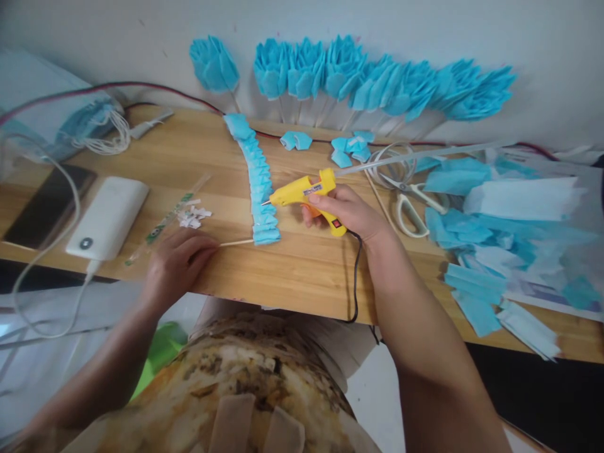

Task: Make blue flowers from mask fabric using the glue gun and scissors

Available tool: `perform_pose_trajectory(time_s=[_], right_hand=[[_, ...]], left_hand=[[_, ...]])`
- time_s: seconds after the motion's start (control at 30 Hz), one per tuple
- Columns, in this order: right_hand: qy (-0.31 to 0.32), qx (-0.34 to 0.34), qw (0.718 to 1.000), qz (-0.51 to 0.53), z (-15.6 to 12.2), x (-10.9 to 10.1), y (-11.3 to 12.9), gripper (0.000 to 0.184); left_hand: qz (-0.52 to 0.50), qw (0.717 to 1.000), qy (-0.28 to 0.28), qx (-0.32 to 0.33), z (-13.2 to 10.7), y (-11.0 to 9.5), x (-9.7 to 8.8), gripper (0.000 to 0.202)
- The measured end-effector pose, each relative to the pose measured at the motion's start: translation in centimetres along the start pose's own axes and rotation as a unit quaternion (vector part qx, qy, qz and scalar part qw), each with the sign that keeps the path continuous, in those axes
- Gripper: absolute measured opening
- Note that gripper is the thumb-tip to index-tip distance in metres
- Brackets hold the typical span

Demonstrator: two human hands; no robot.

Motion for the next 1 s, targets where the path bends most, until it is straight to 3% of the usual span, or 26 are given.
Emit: perform_pose_trajectory(time_s=[0.3, 0.6, 1.0], right_hand=[[0.002, -0.004, 1.0, 0.022, 0.12, -0.03, -0.41, 0.051], [0.014, 0.008, 1.0, 0.026, -0.2, 0.06, -0.56, 0.047], [0.069, 0.018, 0.997, 0.003, -0.58, 0.55, 0.18, 0.046]], left_hand=[[-0.016, 0.999, 0.029, -0.002, 0.07, -0.34, -0.1, 0.018], [-0.014, 0.999, 0.02, -0.023, 0.08, 0.21, 0.0, 0.023], [-0.022, 0.999, 0.016, -0.022, 0.18, 0.35, -0.11, 0.022]])
Point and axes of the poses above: each hand's wrist, its own z-axis towards the middle knuckle, its own x-axis out of the palm, y = z × x, the point moved 10 cm from there along z, towards the middle knuckle, and after that the axes turned 12 degrees about -x, right-handed, at the moved point
